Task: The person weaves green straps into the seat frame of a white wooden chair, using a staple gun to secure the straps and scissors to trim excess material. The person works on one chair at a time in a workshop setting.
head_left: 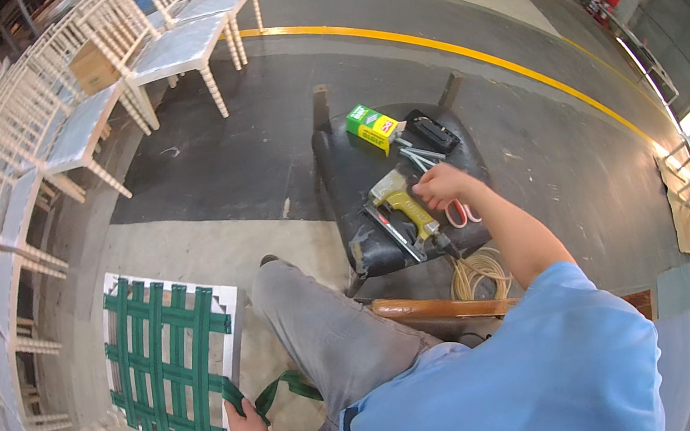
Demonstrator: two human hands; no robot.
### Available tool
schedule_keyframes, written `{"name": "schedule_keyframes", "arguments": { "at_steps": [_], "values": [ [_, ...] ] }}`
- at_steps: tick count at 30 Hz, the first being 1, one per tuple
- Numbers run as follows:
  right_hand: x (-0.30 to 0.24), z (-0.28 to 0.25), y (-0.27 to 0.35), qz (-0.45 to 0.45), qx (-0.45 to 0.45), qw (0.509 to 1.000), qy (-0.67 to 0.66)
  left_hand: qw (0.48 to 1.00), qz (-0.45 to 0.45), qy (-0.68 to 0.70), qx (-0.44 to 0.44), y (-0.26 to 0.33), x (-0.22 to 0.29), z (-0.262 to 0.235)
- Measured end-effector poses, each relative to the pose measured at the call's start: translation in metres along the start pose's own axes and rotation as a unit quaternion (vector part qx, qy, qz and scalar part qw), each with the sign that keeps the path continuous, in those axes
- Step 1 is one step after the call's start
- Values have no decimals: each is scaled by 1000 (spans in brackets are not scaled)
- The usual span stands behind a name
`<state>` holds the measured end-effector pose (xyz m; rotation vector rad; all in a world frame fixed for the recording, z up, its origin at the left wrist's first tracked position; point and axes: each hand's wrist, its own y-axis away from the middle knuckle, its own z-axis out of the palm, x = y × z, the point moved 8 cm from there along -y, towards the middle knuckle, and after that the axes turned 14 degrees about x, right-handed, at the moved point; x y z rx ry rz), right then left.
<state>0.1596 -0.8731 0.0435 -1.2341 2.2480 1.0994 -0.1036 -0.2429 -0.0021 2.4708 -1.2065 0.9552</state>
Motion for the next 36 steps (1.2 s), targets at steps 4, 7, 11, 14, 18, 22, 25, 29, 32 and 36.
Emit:
{"name": "schedule_keyframes", "arguments": {
  "at_steps": [4,7,11,14,18,22,25,29,32,36],
  "values": [
    [24,-65,0,-33,75,943,322,999,-11,18,29,-7,-1,9],
    [41,-37,18,-92,156,931,318,997,-75,-16,-19,-5,-18,-2],
    [76,-50,40,-84,228,938,245,995,-80,67,-6,-17,-16,-7],
    [94,-59,44,-32,159,981,106,938,-208,278,13,-9,-50,-3],
    [100,-73,81,36,153,988,-3,825,-310,471,-31,-3,-52,4],
    [6,-64,103,-184,142,973,14,733,-324,596,-49,-27,-58,5],
    [-87,42,113,-264,3,964,7,708,-311,630,-66,-37,-59,-6],
    [-243,223,222,-630,-121,741,200,680,-315,659,-64,-40,-58,-14],
    [-277,332,251,-729,-215,603,242,688,-298,659,-66,-48,-59,-17],
    [-287,422,259,-782,-278,469,302,701,-272,655,-76,-54,-61,-16]
  ]
}}
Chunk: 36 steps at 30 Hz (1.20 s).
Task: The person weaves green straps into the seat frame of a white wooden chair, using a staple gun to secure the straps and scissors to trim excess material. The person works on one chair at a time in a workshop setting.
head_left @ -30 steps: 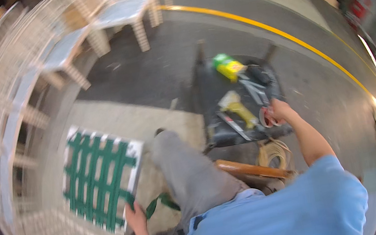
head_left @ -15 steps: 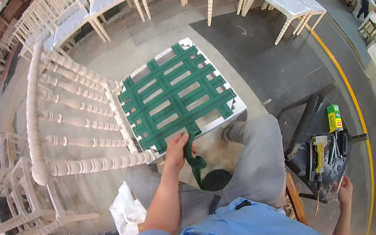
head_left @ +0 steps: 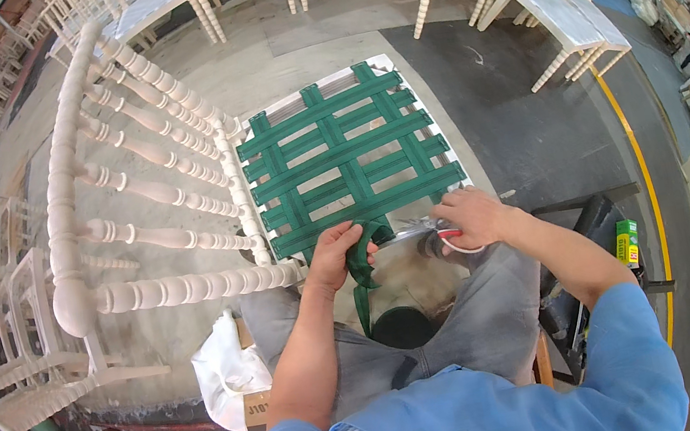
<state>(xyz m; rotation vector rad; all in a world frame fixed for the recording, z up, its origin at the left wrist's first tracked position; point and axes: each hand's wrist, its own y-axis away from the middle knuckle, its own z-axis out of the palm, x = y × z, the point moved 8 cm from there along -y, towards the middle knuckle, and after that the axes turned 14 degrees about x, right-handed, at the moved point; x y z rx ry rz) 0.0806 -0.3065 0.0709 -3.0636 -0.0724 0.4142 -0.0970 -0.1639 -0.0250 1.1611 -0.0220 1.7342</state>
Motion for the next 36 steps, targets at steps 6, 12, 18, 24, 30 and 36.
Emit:
{"name": "schedule_keyframes", "arguments": {
  "at_steps": [6,12,18,24,30,36],
  "values": [
    [-28,46,-36,-126,-62,985,96,987,49,-147,30,7,-10,-15],
    [-22,40,-25,-86,-33,995,23,998,28,-28,-58,30,7,13],
    [5,-50,60,267,233,916,-188,893,242,-350,144,53,3,-28],
    [13,-118,312,375,565,734,-39,820,268,-502,59,60,-15,21],
    [-28,-81,385,586,429,687,30,791,279,-539,73,71,-3,30],
    [-16,-47,386,657,291,693,56,784,267,-548,118,80,4,40]
  ]
}}
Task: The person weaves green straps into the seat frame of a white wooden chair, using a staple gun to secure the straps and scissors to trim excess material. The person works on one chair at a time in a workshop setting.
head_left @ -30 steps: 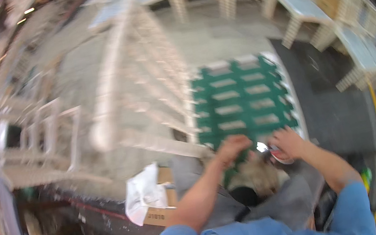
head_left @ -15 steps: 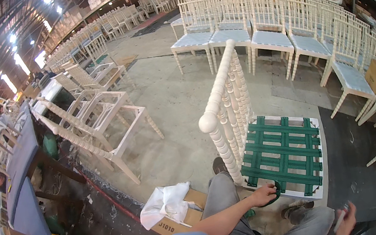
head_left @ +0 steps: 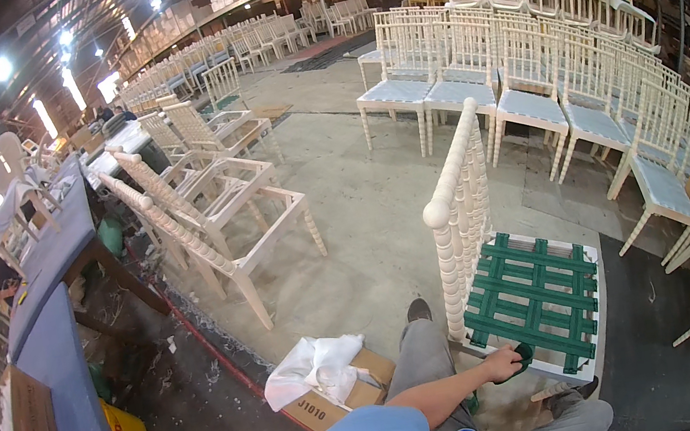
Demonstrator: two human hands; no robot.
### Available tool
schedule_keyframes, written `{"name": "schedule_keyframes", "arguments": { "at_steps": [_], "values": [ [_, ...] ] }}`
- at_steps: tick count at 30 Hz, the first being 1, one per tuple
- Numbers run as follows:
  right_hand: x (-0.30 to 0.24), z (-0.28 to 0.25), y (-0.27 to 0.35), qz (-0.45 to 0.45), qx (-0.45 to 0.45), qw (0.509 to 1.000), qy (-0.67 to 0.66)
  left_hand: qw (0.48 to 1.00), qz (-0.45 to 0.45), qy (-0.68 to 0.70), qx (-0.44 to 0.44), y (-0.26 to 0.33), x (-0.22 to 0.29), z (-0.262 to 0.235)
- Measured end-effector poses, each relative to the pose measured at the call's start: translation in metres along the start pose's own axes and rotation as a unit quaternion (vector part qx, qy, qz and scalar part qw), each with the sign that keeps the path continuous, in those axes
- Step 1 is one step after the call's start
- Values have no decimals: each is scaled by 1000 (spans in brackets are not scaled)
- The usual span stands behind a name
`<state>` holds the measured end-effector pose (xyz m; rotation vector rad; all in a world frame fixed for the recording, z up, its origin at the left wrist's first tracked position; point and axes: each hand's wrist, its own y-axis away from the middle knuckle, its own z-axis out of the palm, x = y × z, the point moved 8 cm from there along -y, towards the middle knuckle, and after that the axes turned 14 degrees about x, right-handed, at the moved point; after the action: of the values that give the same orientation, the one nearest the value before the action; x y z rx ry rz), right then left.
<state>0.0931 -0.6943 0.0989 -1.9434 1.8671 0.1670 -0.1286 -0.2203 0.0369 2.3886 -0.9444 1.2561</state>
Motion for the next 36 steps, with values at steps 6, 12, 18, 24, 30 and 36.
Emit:
{"name": "schedule_keyframes", "arguments": {
  "at_steps": [6,12,18,24,30,36],
  "values": [
    [24,10,-2,21,-22,997,73,1000,-14,0,14,13,-4,-1],
    [92,-6,-2,83,-12,986,144,999,-3,-16,-35,16,0,10],
    [187,-49,-7,151,46,957,244,998,50,-5,-22,34,-21,35],
    [170,-75,-16,149,154,954,212,998,-37,31,-34,42,-16,57],
    [53,-72,-73,-106,262,956,80,961,-206,173,61,39,-63,36],
    [-74,-34,-107,-149,171,964,-141,727,-466,503,-27,12,-60,17]
  ]
}}
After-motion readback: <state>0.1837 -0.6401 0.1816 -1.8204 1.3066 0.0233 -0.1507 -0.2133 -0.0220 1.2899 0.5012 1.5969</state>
